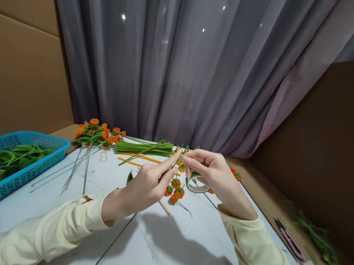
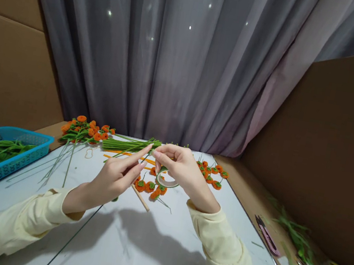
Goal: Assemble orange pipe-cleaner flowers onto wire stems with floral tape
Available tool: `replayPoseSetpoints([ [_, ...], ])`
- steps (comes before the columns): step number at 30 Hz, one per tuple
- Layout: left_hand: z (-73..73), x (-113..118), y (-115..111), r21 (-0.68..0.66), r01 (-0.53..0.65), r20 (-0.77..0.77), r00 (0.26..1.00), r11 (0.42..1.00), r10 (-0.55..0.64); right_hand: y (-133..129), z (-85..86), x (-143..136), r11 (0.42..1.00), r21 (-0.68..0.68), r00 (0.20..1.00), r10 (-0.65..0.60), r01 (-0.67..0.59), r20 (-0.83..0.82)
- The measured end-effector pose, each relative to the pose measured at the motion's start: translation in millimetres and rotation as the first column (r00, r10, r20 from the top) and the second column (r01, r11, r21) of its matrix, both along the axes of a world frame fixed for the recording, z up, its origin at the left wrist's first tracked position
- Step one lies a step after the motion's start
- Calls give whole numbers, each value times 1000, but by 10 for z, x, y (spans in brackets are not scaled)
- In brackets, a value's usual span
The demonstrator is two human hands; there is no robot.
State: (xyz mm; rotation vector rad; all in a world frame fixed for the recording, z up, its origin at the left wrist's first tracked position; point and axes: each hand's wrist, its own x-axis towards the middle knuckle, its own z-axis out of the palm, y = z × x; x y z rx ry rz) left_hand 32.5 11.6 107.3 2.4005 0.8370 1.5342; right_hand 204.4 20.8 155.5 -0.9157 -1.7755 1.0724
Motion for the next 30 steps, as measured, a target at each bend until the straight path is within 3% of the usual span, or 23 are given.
replayPoseSetpoints([
  [7, -29, 1, 3, 158, -45, -28, 998, 986, 50, 3, 4, 8, 999, 42, 999, -7, 5, 48],
  [15, -29, -3, -15, 230, -55, -47, 997, 972, 68, 15, -4, 75, 995, -90, 997, 55, -50, 50],
  [21, -42, -10, 5, 304, -62, -72, 994, 950, 88, -31, 46, 76, 992, -111, 995, 75, -68, 59],
  [30, -51, -4, 0, 260, -43, -60, 996, 965, 61, -52, 72, 61, 986, -152, 995, 77, -68, 56],
])
